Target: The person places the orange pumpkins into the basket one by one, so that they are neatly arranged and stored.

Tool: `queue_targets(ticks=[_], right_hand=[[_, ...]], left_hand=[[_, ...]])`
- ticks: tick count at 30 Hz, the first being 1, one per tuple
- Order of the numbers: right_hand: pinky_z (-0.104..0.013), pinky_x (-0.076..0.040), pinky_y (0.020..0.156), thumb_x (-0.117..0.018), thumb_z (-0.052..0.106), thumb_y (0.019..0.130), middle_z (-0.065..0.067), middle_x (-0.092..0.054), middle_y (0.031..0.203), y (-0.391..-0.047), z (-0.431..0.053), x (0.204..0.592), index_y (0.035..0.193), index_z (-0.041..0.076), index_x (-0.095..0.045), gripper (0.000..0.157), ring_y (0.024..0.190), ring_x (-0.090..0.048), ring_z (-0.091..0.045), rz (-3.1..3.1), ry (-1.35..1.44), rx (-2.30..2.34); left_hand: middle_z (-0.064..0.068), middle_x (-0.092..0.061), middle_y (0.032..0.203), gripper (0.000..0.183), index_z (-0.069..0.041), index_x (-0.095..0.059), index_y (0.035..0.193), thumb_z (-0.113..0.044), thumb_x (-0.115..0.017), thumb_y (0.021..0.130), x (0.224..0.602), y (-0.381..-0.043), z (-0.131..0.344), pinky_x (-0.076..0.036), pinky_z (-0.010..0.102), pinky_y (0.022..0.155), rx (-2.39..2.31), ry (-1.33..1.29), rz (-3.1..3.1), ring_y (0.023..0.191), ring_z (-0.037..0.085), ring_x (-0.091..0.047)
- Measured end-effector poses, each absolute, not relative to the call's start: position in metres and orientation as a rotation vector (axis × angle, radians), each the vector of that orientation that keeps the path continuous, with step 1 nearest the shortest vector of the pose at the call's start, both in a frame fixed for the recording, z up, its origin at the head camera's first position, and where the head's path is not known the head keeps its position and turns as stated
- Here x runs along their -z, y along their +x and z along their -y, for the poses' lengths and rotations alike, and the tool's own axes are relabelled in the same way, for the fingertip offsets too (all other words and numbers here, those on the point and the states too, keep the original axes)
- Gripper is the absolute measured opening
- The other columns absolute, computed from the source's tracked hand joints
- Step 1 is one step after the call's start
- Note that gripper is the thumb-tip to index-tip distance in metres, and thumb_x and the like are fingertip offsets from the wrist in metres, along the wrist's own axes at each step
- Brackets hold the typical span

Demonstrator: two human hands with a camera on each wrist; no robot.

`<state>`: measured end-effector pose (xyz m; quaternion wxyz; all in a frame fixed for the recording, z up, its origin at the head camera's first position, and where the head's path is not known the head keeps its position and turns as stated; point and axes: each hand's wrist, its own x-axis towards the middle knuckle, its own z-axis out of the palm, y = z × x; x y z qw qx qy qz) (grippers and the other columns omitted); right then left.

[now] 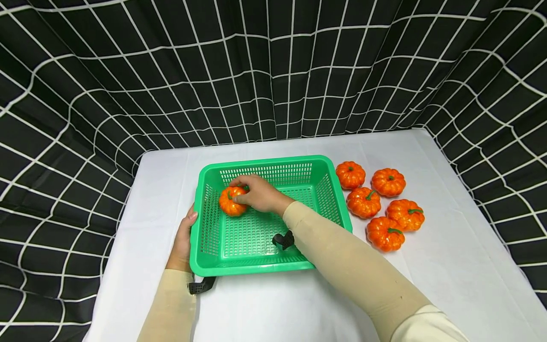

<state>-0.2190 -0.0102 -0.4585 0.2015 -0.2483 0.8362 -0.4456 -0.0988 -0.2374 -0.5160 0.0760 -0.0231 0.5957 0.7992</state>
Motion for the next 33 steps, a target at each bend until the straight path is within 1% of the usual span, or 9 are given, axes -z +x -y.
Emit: queue_targets(ticks=[4, 10, 19, 25, 30, 33], right_hand=[[-0.041, -0.048, 0.103, -0.076, 0.012, 0.102, -0.013, -0.06, 0.14, -0.2185, 0.0095, 0.4579, 0.145, 0.009, -0.067, 0.044, 0.127, -0.055, -0.028, -2.342, -0.67, 1.223], [-0.044, -0.048, 0.104, -0.078, 0.012, 0.1, -0.014, -0.058, 0.141, -0.2176, 0.0097, 0.4568, 0.146, 0.011, -0.066, 0.047, 0.128, -0.053, -0.029, -2.347, -0.653, 1.196], [-0.044, -0.048, 0.107, -0.079, 0.01, 0.1, -0.015, -0.057, 0.147, -0.2171, 0.0097, 0.4544, 0.148, 0.009, -0.063, 0.051, 0.132, -0.054, -0.031, -2.33, -0.643, 1.231], [-0.044, -0.048, 0.107, -0.08, 0.01, 0.1, -0.015, -0.058, 0.147, -0.2176, 0.0093, 0.4555, 0.148, 0.008, -0.063, 0.051, 0.133, -0.055, -0.031, -2.316, -0.648, 1.241], [-0.044, -0.048, 0.107, -0.08, 0.01, 0.1, -0.015, -0.059, 0.148, -0.2187, 0.0087, 0.4554, 0.148, 0.007, -0.063, 0.051, 0.133, -0.055, -0.031, -2.299, -0.656, 1.245], [-0.046, -0.048, 0.108, -0.08, 0.011, 0.1, -0.016, -0.059, 0.148, -0.2201, 0.0074, 0.4545, 0.15, 0.007, -0.062, 0.053, 0.133, -0.055, -0.032, -2.281, -0.653, 1.248]], left_hand=[[0.006, -0.019, 0.178, 0.072, -0.031, -0.01, 0.178, -0.042, -0.029, 0.109, 0.5166, -0.0995, 0.2377, -0.04, 0.036, 0.113, -2.398, -0.07, -1.769, 0.148, 0.029, -0.034], [0.004, -0.022, 0.177, 0.073, -0.031, -0.012, 0.178, -0.041, -0.03, 0.108, 0.5175, -0.0994, 0.2383, -0.039, 0.037, 0.114, -2.401, -0.077, -1.766, 0.149, 0.029, -0.033], [0.004, -0.022, 0.177, 0.073, -0.034, -0.011, 0.177, -0.042, -0.03, 0.108, 0.518, -0.0989, 0.2391, -0.04, 0.04, 0.114, -2.407, -0.062, -1.731, 0.15, 0.031, -0.032], [0.003, -0.022, 0.177, 0.073, -0.034, -0.011, 0.177, -0.042, -0.029, 0.107, 0.5171, -0.0984, 0.2379, -0.039, 0.039, 0.114, -2.398, -0.077, -1.758, 0.15, 0.03, -0.032], [0.001, -0.019, 0.178, 0.074, -0.033, -0.011, 0.177, -0.043, -0.03, 0.107, 0.5183, -0.0983, 0.2376, -0.036, 0.039, 0.115, -2.391, -0.083, -1.778, 0.152, 0.029, -0.029], [0.001, -0.019, 0.179, 0.074, -0.033, -0.01, 0.177, -0.043, -0.029, 0.107, 0.519, -0.0989, 0.238, -0.037, 0.039, 0.115, -2.389, -0.08, -1.785, 0.153, 0.03, -0.029]])
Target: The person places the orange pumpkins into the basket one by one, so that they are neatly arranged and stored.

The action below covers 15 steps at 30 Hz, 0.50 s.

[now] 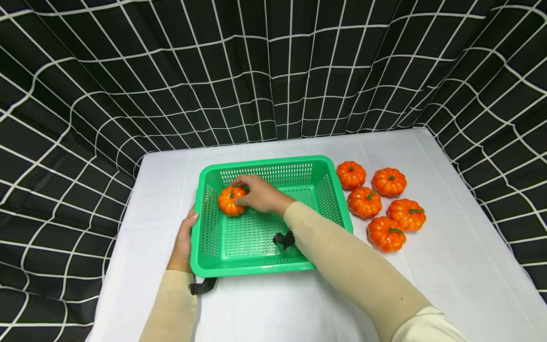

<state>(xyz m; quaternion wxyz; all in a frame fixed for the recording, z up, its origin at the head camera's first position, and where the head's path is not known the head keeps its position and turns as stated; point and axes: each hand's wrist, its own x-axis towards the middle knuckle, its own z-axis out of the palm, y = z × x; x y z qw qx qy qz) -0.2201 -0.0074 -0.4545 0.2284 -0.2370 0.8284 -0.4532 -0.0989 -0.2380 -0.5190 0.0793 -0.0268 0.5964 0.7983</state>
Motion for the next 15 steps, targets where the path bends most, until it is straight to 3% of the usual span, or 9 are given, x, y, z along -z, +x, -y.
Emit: queue_targets(ticks=[10, 15], right_hand=[[-0.052, -0.043, 0.113, -0.078, 0.018, 0.102, -0.018, -0.058, 0.151, -0.225, 0.0, 0.448, 0.154, 0.01, -0.06, 0.056, 0.139, -0.053, -0.035, -2.268, -0.655, 1.199], [-0.048, -0.052, 0.102, -0.075, 0.017, 0.104, -0.017, -0.058, 0.15, -0.23, -0.008, 0.442, 0.154, 0.009, -0.06, 0.053, 0.126, -0.061, -0.035, -2.221, -0.681, 1.233]], left_hand=[[0.004, -0.019, 0.178, 0.074, -0.03, -0.009, 0.178, -0.04, -0.028, 0.107, 0.518, -0.1, 0.238, -0.036, 0.04, 0.116, -2.401, -0.038, -1.77, 0.153, 0.031, -0.028], [0.004, -0.017, 0.179, 0.074, -0.028, -0.008, 0.178, -0.04, -0.029, 0.107, 0.517, -0.1, 0.239, -0.032, 0.039, 0.118, -2.397, -0.05, -1.776, 0.154, 0.03, -0.026]])
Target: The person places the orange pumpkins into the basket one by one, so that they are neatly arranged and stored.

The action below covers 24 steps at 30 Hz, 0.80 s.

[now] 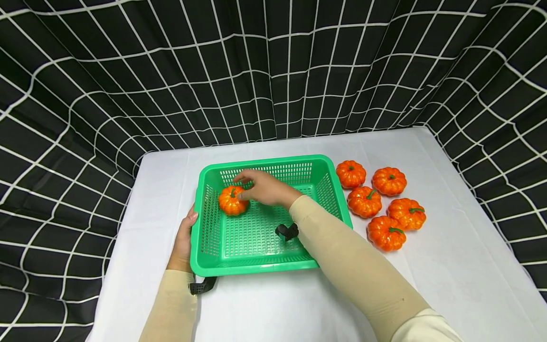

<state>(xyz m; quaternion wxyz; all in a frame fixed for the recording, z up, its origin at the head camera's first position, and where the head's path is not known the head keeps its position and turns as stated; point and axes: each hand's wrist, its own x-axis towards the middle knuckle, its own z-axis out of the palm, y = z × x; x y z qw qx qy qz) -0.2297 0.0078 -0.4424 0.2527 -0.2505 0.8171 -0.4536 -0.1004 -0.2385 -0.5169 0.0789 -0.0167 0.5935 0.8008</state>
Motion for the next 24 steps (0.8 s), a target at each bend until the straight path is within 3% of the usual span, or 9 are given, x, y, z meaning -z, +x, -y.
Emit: queue_targets(ticks=[4, 12, 20, 24], right_hand=[[-0.049, -0.058, 0.093, -0.072, 0.022, 0.107, -0.017, -0.06, 0.145, -0.234, -0.016, 0.437, 0.152, 0.007, -0.061, 0.049, 0.115, -0.066, -0.036, -2.122, -0.639, 1.352], [-0.052, -0.059, 0.095, -0.07, 0.039, 0.109, -0.006, -0.065, 0.128, -0.238, -0.027, 0.43, 0.147, 0.011, -0.066, 0.048, 0.13, -0.06, -0.043, -2.027, -0.603, 1.495], [-0.061, -0.055, 0.098, -0.068, 0.041, 0.109, -0.014, -0.063, 0.142, -0.238, -0.034, 0.421, 0.146, 0.012, -0.066, 0.047, 0.129, -0.06, -0.046, -1.96, -0.576, 1.636], [-0.059, -0.056, 0.098, -0.068, 0.042, 0.109, -0.014, -0.062, 0.148, -0.238, -0.037, 0.417, 0.145, 0.015, -0.066, 0.045, 0.131, -0.06, -0.045, -1.937, -0.547, 1.682]], left_hand=[[0.005, -0.016, 0.179, 0.075, -0.027, -0.008, 0.178, -0.04, -0.029, 0.107, 0.518, -0.1, 0.239, -0.032, 0.037, 0.118, -2.401, -0.05, -1.772, 0.154, 0.029, -0.025], [0.005, -0.019, 0.178, 0.074, -0.028, -0.009, 0.178, -0.04, -0.029, 0.107, 0.518, -0.1, 0.239, -0.036, 0.038, 0.116, -2.406, -0.057, -1.765, 0.152, 0.03, -0.029], [0.005, -0.023, 0.176, 0.074, -0.03, -0.011, 0.178, -0.039, -0.029, 0.106, 0.515, -0.1, 0.237, -0.042, 0.039, 0.111, -2.41, -0.071, -1.755, 0.146, 0.032, -0.035], [0.005, -0.022, 0.176, 0.074, -0.031, -0.011, 0.178, -0.039, -0.028, 0.106, 0.515, -0.099, 0.237, -0.041, 0.039, 0.112, -2.412, -0.062, -1.741, 0.148, 0.032, -0.034]])
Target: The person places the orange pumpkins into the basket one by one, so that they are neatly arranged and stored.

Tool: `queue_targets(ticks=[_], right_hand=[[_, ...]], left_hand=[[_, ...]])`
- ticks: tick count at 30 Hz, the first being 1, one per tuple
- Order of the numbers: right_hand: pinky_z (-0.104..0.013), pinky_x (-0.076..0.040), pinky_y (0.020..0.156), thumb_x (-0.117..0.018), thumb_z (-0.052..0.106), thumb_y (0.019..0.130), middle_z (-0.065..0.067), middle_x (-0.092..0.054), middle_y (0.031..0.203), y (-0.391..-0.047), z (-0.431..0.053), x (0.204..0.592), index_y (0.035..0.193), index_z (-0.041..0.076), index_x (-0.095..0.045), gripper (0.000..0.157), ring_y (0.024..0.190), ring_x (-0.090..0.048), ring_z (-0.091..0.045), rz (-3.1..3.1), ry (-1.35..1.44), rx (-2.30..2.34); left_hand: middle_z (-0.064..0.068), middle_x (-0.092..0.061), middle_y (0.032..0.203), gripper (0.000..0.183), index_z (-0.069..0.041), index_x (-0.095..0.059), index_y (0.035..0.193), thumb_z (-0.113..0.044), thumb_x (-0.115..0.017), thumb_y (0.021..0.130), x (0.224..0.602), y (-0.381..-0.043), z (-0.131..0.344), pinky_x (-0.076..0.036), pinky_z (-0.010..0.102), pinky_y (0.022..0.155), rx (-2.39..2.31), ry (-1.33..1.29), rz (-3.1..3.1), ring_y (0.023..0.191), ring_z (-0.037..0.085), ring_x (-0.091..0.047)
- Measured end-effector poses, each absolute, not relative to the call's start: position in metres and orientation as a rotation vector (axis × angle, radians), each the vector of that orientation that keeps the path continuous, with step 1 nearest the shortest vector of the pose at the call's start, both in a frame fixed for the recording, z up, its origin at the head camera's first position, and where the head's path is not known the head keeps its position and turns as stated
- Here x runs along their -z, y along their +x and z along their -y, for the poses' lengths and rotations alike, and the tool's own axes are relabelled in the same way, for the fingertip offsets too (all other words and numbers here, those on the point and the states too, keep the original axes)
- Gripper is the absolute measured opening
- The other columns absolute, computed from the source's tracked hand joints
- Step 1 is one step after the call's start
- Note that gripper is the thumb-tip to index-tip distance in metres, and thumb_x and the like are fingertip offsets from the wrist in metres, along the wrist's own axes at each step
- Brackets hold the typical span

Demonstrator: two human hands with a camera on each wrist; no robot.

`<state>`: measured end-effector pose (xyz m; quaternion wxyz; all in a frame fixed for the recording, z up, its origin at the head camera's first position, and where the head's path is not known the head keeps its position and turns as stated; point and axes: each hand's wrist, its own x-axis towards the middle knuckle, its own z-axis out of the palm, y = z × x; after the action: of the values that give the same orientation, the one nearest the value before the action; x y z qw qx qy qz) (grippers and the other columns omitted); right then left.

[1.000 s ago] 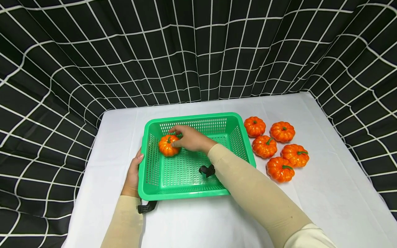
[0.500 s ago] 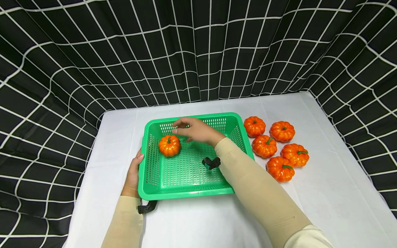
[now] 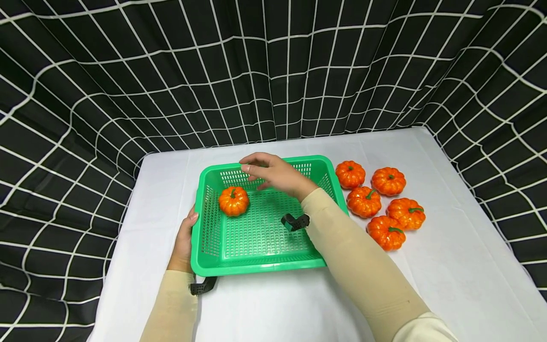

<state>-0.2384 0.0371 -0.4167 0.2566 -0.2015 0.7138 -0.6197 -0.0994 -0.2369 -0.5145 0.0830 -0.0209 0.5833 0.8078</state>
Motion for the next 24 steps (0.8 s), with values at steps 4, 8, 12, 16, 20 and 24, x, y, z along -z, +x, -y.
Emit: queue_targets(ticks=[4, 8, 12, 16, 20, 24], right_hand=[[-0.058, -0.057, 0.096, -0.068, 0.042, 0.109, -0.005, -0.064, 0.145, -0.238, -0.041, 0.414, 0.146, 0.018, -0.066, 0.044, 0.127, -0.063, -0.039, -1.922, -0.547, 1.732], [-0.056, -0.058, 0.095, -0.068, 0.041, 0.109, -0.002, -0.064, 0.144, -0.238, -0.045, 0.41, 0.147, 0.018, -0.066, 0.045, 0.122, -0.066, -0.033, -1.904, -0.558, 1.779], [-0.053, -0.059, 0.094, -0.066, 0.034, 0.111, -0.011, -0.064, 0.145, -0.238, -0.05, 0.408, 0.149, 0.014, -0.064, 0.044, 0.123, -0.067, -0.035, -1.867, -0.555, 1.848], [-0.051, -0.06, 0.093, -0.064, 0.032, 0.112, -0.016, -0.064, 0.144, -0.237, -0.054, 0.404, 0.15, 0.012, -0.062, 0.043, 0.122, -0.068, -0.034, -1.861, -0.58, 1.899], [-0.05, -0.059, 0.094, -0.064, 0.032, 0.112, -0.014, -0.065, 0.144, -0.233, -0.059, 0.4, 0.151, 0.012, -0.062, 0.044, 0.12, -0.069, -0.033, -1.86, -0.623, 1.941], [-0.052, -0.058, 0.095, -0.064, 0.033, 0.111, -0.013, -0.066, 0.143, -0.23, -0.066, 0.399, 0.151, 0.012, -0.062, 0.044, 0.121, -0.068, -0.036, -1.855, -0.637, 1.975]], left_hand=[[0.005, -0.022, 0.177, 0.073, -0.031, -0.011, 0.178, -0.037, -0.027, 0.106, 0.516, -0.1, 0.237, -0.041, 0.039, 0.113, -2.414, -0.04, -1.73, 0.148, 0.032, -0.033], [0.005, -0.021, 0.177, 0.073, -0.031, -0.011, 0.178, -0.037, -0.026, 0.107, 0.516, -0.1, 0.237, -0.04, 0.038, 0.113, -2.411, -0.023, -1.747, 0.149, 0.032, -0.032], [0.004, -0.018, 0.178, 0.073, -0.031, -0.01, 0.178, -0.037, -0.026, 0.107, 0.516, -0.099, 0.238, -0.039, 0.038, 0.114, -2.404, -0.025, -1.76, 0.151, 0.031, -0.03], [0.006, -0.022, 0.177, 0.073, -0.031, -0.012, 0.178, -0.037, -0.026, 0.107, 0.515, -0.099, 0.238, -0.04, 0.038, 0.113, -2.407, -0.026, -1.76, 0.148, 0.032, -0.033], [0.008, -0.026, 0.174, 0.072, -0.029, -0.014, 0.177, -0.036, -0.027, 0.107, 0.514, -0.1, 0.237, -0.041, 0.037, 0.112, -2.423, -0.012, -1.748, 0.146, 0.032, -0.036], [0.007, -0.023, 0.176, 0.072, -0.028, -0.01, 0.178, -0.037, -0.027, 0.108, 0.517, -0.101, 0.238, -0.038, 0.037, 0.114, -2.417, -0.004, -1.746, 0.149, 0.031, -0.033]])
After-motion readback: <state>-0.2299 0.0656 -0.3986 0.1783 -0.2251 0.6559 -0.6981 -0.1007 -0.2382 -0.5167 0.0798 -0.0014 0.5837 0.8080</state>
